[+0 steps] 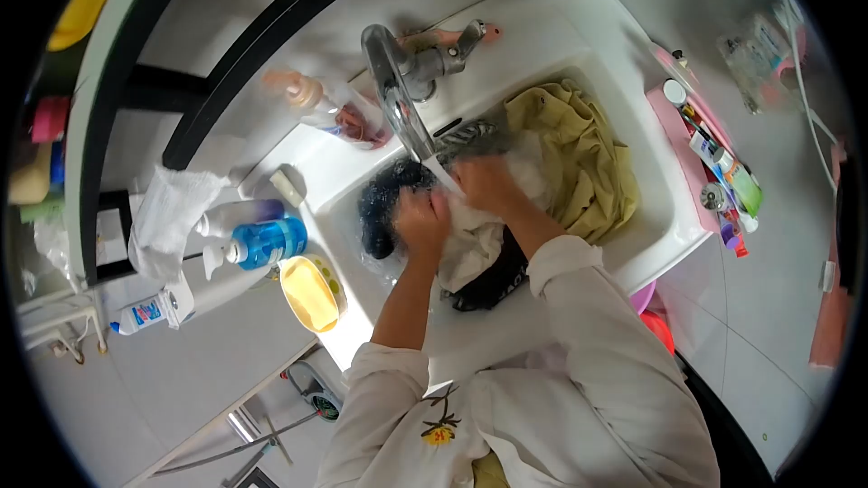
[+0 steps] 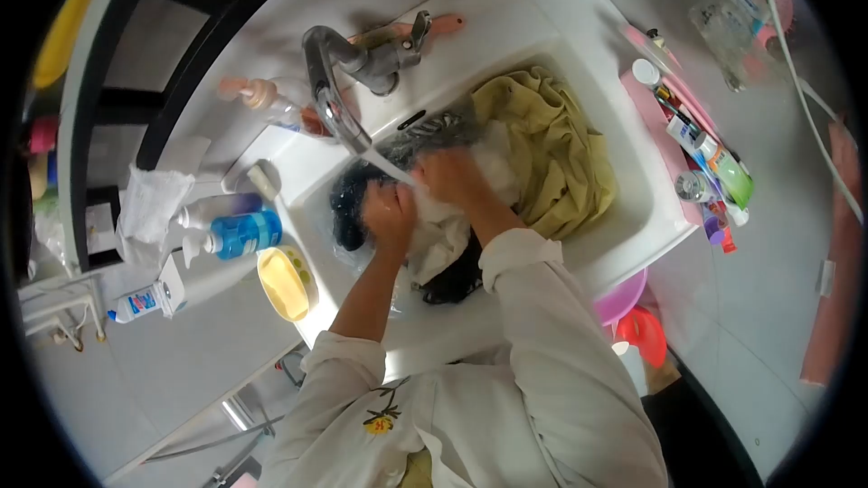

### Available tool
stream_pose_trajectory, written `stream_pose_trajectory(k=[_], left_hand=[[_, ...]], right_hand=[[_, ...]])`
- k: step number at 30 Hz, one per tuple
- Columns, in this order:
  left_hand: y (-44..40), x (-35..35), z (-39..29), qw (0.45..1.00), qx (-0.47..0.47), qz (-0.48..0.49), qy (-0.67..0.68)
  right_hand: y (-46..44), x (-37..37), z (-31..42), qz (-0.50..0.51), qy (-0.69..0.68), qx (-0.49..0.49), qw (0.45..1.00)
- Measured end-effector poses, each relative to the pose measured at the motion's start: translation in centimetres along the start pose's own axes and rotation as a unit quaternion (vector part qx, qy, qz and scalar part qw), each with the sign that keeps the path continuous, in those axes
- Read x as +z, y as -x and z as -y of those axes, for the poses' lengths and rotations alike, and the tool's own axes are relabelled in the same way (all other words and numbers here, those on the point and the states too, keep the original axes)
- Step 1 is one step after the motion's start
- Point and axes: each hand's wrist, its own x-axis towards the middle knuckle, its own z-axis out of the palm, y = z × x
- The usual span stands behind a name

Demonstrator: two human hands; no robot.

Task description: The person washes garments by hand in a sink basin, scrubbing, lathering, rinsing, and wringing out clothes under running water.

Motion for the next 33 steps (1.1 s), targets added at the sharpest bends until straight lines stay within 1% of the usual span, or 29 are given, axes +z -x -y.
stream_pose_trajectory(k=[3, 4, 5, 7, 8, 9, 11, 14, 15, 17, 19, 20, 22, 23, 24, 25, 26, 27, 28, 29, 30, 31, 32, 33], left_hand=[[-0.8, -1.1, 0.4, 0.988, -0.111, 0.03, 0.104], [-0.8, -1.3, 1.4, 0.979, -0.131, 0.032, 0.156], [-0.5, -1.8, 1.9, 0.968, -0.155, 0.026, 0.193], [0.7, -2.5, 2.7, 0.941, -0.205, 0.013, 0.268], [1.4, -2.6, 3.0, 0.94, -0.21, -0.027, 0.268], [2.1, -2.6, 3.4, 0.932, -0.242, -0.025, 0.267], [3.6, -3.2, 3.8, 0.915, -0.304, -0.024, 0.265], [5.6, -4.6, 2.4, 0.941, -0.289, -0.019, 0.177], [6.3, -4.9, 1.9, 0.947, -0.286, -0.016, 0.147], [7.4, -5.1, 1.6, 0.926, -0.345, 0.035, 0.147], [8.1, -5.9, 0.9, 0.899, -0.404, 0.088, 0.143], [8.6, -5.5, 1.7, 0.896, -0.405, 0.112, 0.145], [9.0, -5.5, 2.6, 0.888, -0.394, 0.13, 0.198], [8.8, -5.6, 3.0, 0.883, -0.388, 0.141, 0.224], [8.1, -6.6, 2.6, 0.885, -0.373, 0.164, 0.224], [7.5, -6.7, 3.0, 0.913, -0.336, 0.148, 0.178], [6.7, -6.6, 3.3, 0.936, -0.299, 0.133, 0.13], [6.2, -6.6, 3.7, 0.942, -0.286, 0.092, 0.153], [5.3, -7.3, 3.5, 0.946, -0.27, 0.053, 0.175], [4.6, -7.7, 3.0, 0.917, -0.293, 0.002, 0.271], [3.1, -9.4, 1.1, 0.877, -0.31, -0.049, 0.363], [2.2, -10.6, -0.4, 0.825, -0.326, -0.098, 0.452], [2.1, -10.7, -0.8, 0.852, -0.302, -0.085, 0.419], [1.3, -9.6, -0.7, 0.873, -0.278, -0.063, 0.396]], right_hand=[[0.2, 0.4, 0.2, -0.055, -0.014, 0.03, 0.998], [0.6, 0.6, 0.2, -0.08, -0.027, 0.046, 0.995], [1.3, 1.0, 0.1, -0.1, -0.042, 0.062, 0.992], [3.2, -0.1, 0.0, -0.111, -0.12, 0.099, 0.982], [4.2, -1.0, -0.3, -0.117, -0.157, 0.119, 0.973], [5.4, -1.6, -0.8, -0.152, -0.22, 0.142, 0.953], [7.9, -2.9, -1.6, -0.22, -0.342, 0.182, 0.895], [10.0, -6.0, -1.7, -0.305, -0.475, 0.205, 0.8], [10.2, -7.2, -1.2, -0.301, -0.473, 0.206, 0.802], [10.5, -9.8, 0.1, -0.291, -0.469, 0.213, 0.806], [10.2, -12.6, 2.6, -0.321, -0.461, 0.159, 0.812], [10.1, -14.1, 4.2, -0.335, -0.456, 0.132, 0.814], [10.8, -18.1, 9.3, -0.303, -0.491, 0.139, 0.805], [10.7, -19.0, 11.2, -0.288, -0.508, 0.144, 0.799], [9.8, -18.0, 11.6, -0.351, -0.402, 0.058, 0.844], [8.9, -16.8, 11.9, -0.404, -0.285, -0.03, 0.868], [8.4, -15.9, 12.6, -0.423, -0.204, -0.083, 0.879], [8.3, -14.9, 13.4, -0.436, -0.121, -0.135, 0.881], [8.2, -13.2, 14.0, -0.396, -0.107, -0.138, 0.902], [8.1, -11.1, 13.9, -0.356, -0.092, -0.141, 0.919], [8.0, -8.2, 13.1, -0.309, -0.115, -0.119, 0.936], [8.0, -4.8, 12.0, -0.261, -0.137, -0.096, 0.951], [8.0, -3.0, 11.2, -0.209, -0.159, -0.073, 0.962], [8.0, -2.7, 10.5, -0.243, -0.126, -0.071, 0.959]])
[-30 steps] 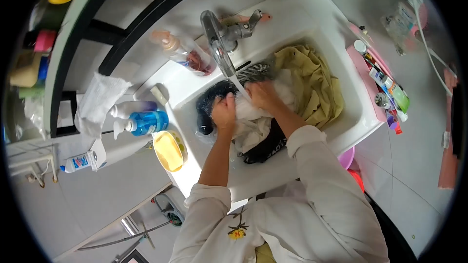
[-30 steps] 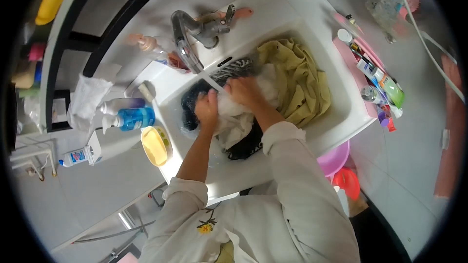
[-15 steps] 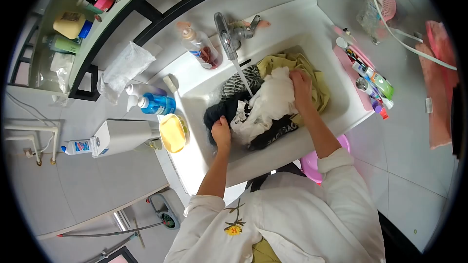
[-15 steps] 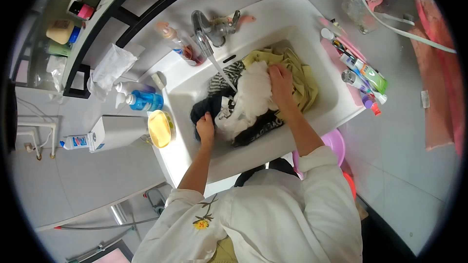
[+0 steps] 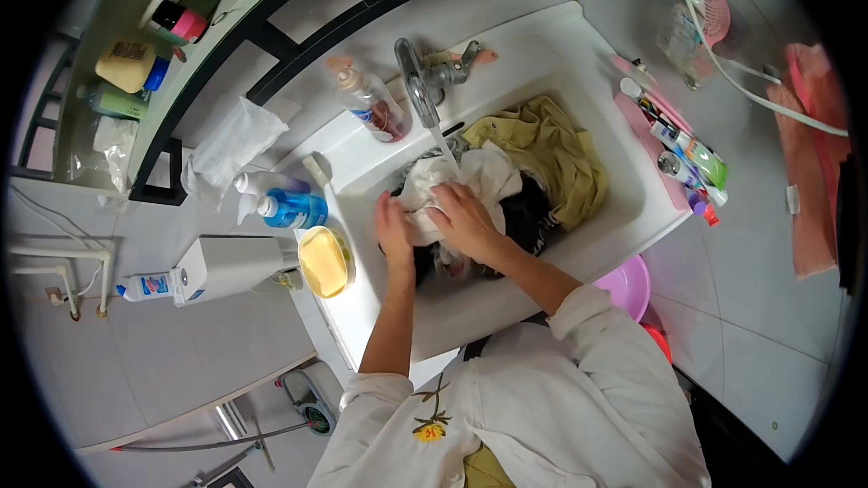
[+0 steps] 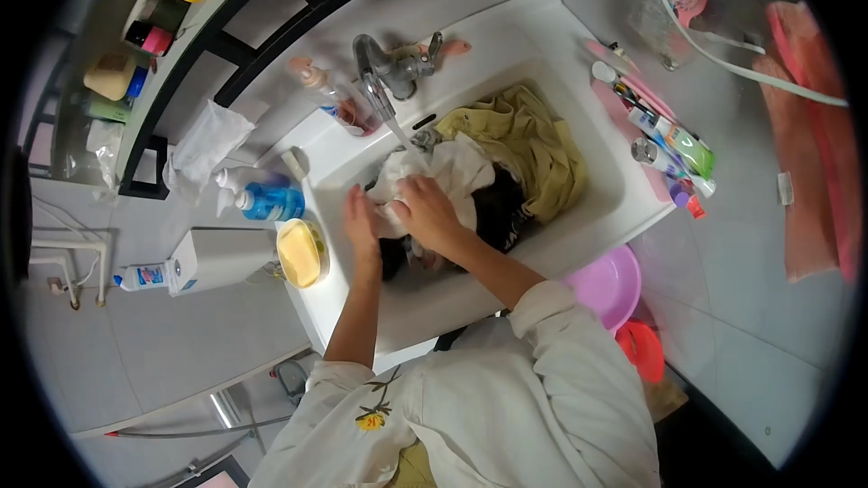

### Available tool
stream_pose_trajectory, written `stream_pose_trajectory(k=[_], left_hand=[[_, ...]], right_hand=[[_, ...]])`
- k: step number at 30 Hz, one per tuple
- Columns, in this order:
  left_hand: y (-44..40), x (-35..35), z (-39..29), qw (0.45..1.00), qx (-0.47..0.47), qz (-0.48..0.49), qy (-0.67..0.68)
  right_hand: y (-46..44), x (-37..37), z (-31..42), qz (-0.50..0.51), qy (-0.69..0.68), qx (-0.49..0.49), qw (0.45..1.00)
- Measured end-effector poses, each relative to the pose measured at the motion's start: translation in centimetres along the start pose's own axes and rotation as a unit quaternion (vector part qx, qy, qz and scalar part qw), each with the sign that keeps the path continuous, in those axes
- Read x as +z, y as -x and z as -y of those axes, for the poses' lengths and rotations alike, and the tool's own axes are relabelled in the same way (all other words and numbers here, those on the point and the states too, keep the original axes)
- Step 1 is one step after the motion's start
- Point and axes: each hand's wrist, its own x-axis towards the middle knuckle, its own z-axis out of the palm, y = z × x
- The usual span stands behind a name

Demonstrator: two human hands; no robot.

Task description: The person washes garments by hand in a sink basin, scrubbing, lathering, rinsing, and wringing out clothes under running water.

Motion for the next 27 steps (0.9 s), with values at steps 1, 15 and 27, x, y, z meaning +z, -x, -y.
stream_pose_trajectory(k=[1, 15, 27], left_hand=[[0.1, 0.3, 0.7, 0.988, 0.058, 0.02, -0.139], [-2.8, 7.9, 5.1, 0.803, 0.366, 0.02, -0.469], [-4.1, 7.0, 4.8, 0.852, 0.312, 0.06, -0.417]], right_hand=[[0.1, -0.1, -0.9, -0.031, 0.034, -0.01, 0.999], [-1.9, 4.2, -11.8, 0.108, 0.138, 0.103, 0.979], [-1.6, 3.9, -12.0, -0.028, 0.073, 0.079, 0.994]])
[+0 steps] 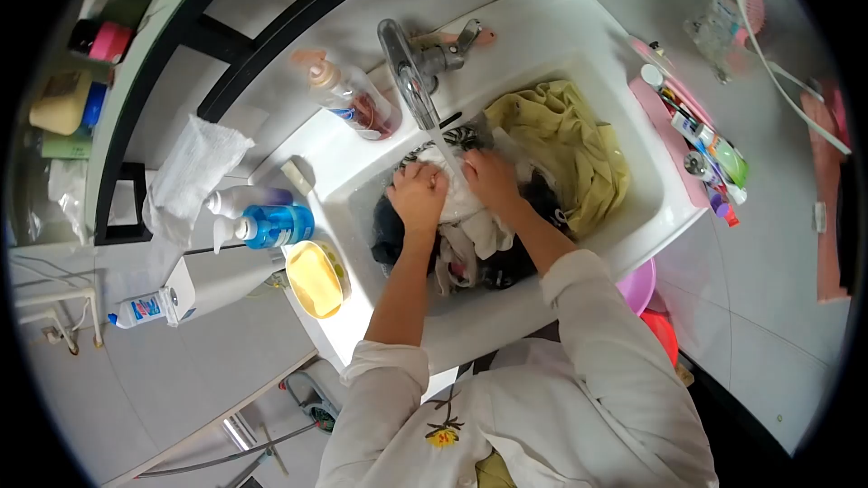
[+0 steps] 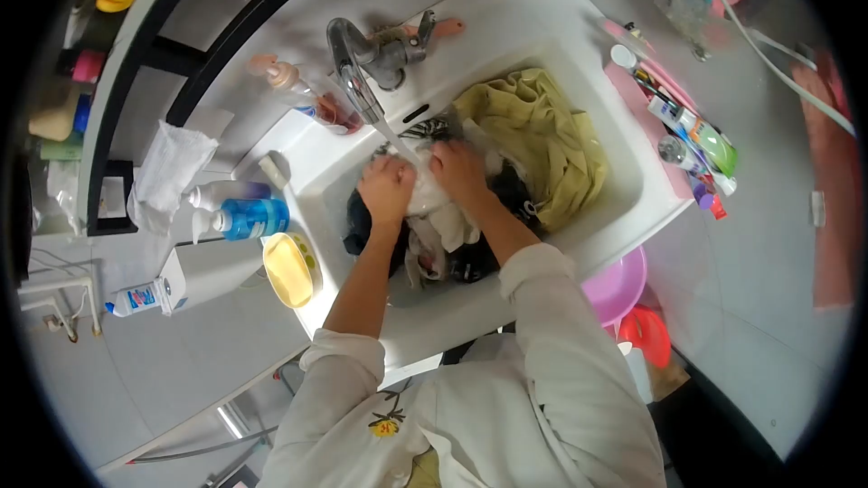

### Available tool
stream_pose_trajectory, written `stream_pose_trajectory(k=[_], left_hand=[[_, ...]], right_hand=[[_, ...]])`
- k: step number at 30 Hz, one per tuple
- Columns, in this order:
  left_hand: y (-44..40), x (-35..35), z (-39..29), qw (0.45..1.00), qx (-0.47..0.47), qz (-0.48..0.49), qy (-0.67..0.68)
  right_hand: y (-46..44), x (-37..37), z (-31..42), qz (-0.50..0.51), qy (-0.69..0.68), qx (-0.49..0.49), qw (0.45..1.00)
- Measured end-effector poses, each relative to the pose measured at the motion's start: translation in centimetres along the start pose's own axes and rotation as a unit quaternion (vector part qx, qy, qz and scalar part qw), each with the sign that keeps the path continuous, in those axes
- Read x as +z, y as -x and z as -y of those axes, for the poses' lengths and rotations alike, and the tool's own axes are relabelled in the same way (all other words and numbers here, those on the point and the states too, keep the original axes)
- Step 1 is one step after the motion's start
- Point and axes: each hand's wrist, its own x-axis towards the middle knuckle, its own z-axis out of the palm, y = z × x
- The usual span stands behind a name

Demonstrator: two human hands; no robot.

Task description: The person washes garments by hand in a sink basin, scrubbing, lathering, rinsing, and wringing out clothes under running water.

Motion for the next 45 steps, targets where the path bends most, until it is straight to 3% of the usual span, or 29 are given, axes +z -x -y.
stream_pose_trajectory(k=[2, 8, 12, 15, 18, 21, 24, 27, 30, 32, 34, 36, 39, 40, 43, 45], left_hand=[[1.1, -1.9, 0.1, 0.996, -0.029, -0.009, 0.088], [5.0, -8.3, -1.7, 0.987, -0.027, -0.008, 0.156], [5.1, -10.3, -2.9, 0.983, -0.067, 0.063, 0.156], [7.3, -8.7, -3.0, 0.99, -0.035, 0.107, 0.088], [9.1, -6.2, -2.3, 0.997, 0.04, 0.058, 0.033], [7.9, -4.3, -2.1, 0.999, 0.044, -0.007, -0.003], [5.8, -3.6, -1.9, 0.999, 0.008, 0.033, 0.018], [4.1, -1.5, -0.8, 0.998, -0.017, 0.062, 0.017], [2.0, -0.7, -0.8, 0.994, -0.049, 0.092, 0.043], [1.1, 0.8, 0.3, 0.984, -0.066, 0.164, -0.001], [-0.6, 0.4, 0.4, 0.958, -0.136, 0.233, 0.098], [-1.3, -1.3, 0.7, 0.862, -0.254, 0.295, 0.326], [1.2, 1.4, 3.6, 0.863, -0.194, 0.166, 0.437], [2.3, 2.3, 4.2, 0.832, -0.232, 0.126, 0.488], [4.5, 0.8, 4.0, 0.842, -0.271, 0.039, 0.464], [5.7, -1.7, 2.5, 0.784, -0.35, 0.004, 0.512]], right_hand=[[1.6, -1.4, 0.6, -0.013, -0.031, -0.025, 0.999], [6.5, -8.2, 7.0, 0.007, -0.051, -0.125, 0.991], [7.0, -7.4, 8.4, -0.121, -0.042, -0.091, 0.988], [7.2, -6.1, 8.6, -0.026, 0.084, 0.002, 0.996], [7.8, -4.5, 7.8, 0.031, 0.156, -0.092, 0.983], [5.7, -3.0, 6.1, 0.058, 0.155, -0.115, 0.98], [2.8, -1.7, 5.2, 0.129, 0.157, -0.036, 0.979], [0.6, 0.7, 2.7, 0.151, 0.077, 0.001, 0.986], [-1.4, 3.2, 0.7, 0.165, 0.122, 0.041, 0.978], [-2.5, 4.1, -0.3, 0.169, 0.156, 0.063, 0.971], [-3.4, 3.9, -0.6, 0.165, 0.155, 0.082, 0.971], [-3.2, 3.3, -0.3, 0.163, 0.113, 0.101, 0.975], [-2.6, 1.0, 0.9, 0.197, 0.067, 0.101, 0.973], [-2.0, -0.2, 1.3, 0.186, 0.061, 0.097, 0.976], [0.9, -3.1, 2.3, 0.135, 0.027, 0.081, 0.987], [2.4, -4.9, 2.3, 0.076, -0.015, 0.055, 0.995]])
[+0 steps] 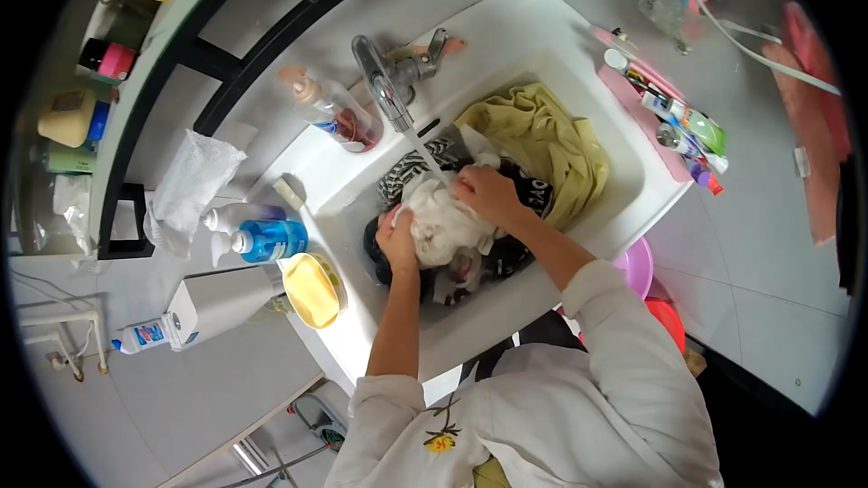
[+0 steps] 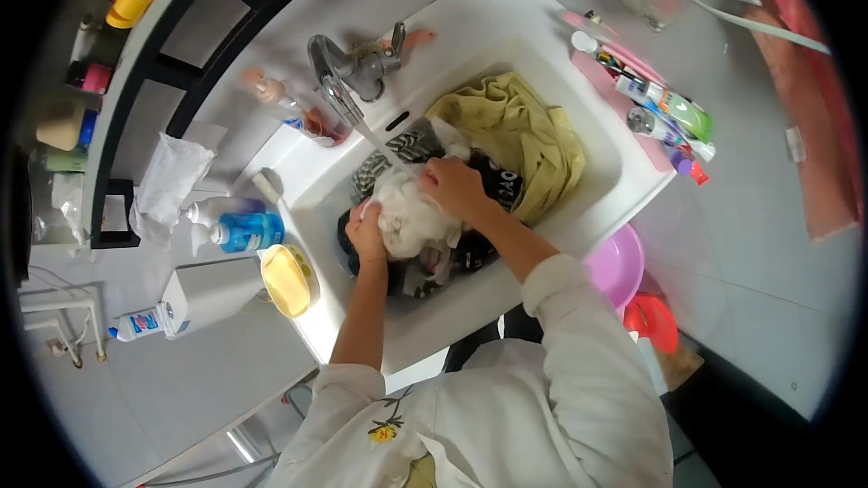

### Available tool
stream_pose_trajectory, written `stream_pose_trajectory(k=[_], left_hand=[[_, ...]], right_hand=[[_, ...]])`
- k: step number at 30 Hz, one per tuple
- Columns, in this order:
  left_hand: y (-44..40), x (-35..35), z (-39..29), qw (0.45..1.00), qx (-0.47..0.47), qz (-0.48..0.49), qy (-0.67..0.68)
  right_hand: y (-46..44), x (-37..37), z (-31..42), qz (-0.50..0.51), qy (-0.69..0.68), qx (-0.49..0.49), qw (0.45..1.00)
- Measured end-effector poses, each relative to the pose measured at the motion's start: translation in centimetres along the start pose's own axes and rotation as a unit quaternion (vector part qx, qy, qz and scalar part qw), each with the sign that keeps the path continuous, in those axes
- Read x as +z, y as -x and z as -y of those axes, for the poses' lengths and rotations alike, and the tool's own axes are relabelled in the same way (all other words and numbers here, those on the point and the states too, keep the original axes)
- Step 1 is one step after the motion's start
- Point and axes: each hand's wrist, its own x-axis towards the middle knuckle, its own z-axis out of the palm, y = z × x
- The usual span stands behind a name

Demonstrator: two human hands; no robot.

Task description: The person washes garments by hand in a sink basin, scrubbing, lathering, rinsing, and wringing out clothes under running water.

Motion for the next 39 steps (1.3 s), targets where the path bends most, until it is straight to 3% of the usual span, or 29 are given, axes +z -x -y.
stream_pose_trajectory(k=[4, 7, 9, 12, 13, 15, 17, 18, 19, 20, 22, 23, 26, 28, 31, 35, 39], left_hand=[[4.4, -2.0, -3.2, 0.952, -0.187, -0.076, 0.23], [6.5, -2.9, -7.1, 0.916, -0.222, -0.016, 0.335], [7.7, -2.2, -11.6, 0.937, -0.164, -0.026, 0.306], [10.3, 0.3, -18.6, 0.955, -0.071, -0.023, 0.287], [12.2, 1.9, -21.7, 0.96, -0.037, -0.018, 0.277], [13.1, 2.9, -23.1, 0.963, 0.044, 0.037, 0.265], [12.7, 4.1, -21.4, 0.97, 0.242, 0.011, 0.0], [12.5, 4.9, -20.1, 0.934, 0.329, -0.005, -0.137], [12.0, 5.8, -18.8, 0.916, 0.351, 0.029, -0.194], [11.4, 6.5, -17.4, 0.892, 0.372, 0.065, -0.249], [10.5, 6.4, -12.9, 0.913, 0.261, 0.204, -0.238], [10.6, 5.9, -11.3, 0.946, 0.153, 0.206, -0.2], [7.9, 4.3, -8.7, 0.888, 0.292, 0.05, -0.351], [5.1, 4.8, -7.1, 0.874, 0.309, 0.015, -0.375], [2.7, 6.1, -5.1, 0.859, 0.306, 0.025, -0.41], [3.2, 6.3, -1.4, 0.812, 0.33, -0.007, -0.481], [0.8, 6.7, 0.4, 0.806, 0.329, 0.001, -0.492]], right_hand=[[2.4, -3.6, 0.6, -0.004, 0.003, 0.054, 0.999], [3.4, -5.7, 1.2, -0.032, -0.03, 0.1, 0.994], [3.1, -7.8, 1.7, -0.045, -0.073, 0.146, 0.986], [2.5, -7.0, 1.6, -0.014, -0.289, 0.18, 0.94], [2.4, -5.4, 0.9, -0.024, -0.306, 0.091, 0.947], [2.2, -0.9, 1.6, -0.03, -0.447, 0.034, 0.893], [2.2, 1.8, -0.2, 0.0, -0.496, 0.009, 0.868], [2.2, 2.2, -2.3, 0.033, -0.48, 0.013, 0.877], [2.1, 1.9, -3.9, 0.065, -0.463, 0.015, 0.884], [2.2, -1.7, -3.4, 0.098, -0.314, 0.166, 0.93], [3.3, -4.4, -3.7, -0.03, -0.449, 0.347, 0.823], [3.4, -5.1, -3.2, -0.033, -0.382, 0.3, 0.874], [3.4, -4.1, -1.3, -0.066, -0.145, 0.154, 0.975], [2.2, -1.4, 0.8, -0.121, 0.048, 0.04, 0.991], [3.4, 0.4, 2.8, -0.037, 0.162, 0.035, 0.985], [3.9, 0.0, 1.8, -0.036, 0.137, -0.009, 0.99], [1.5, 1.4, -0.1, -0.022, 0.148, -0.04, 0.988]])
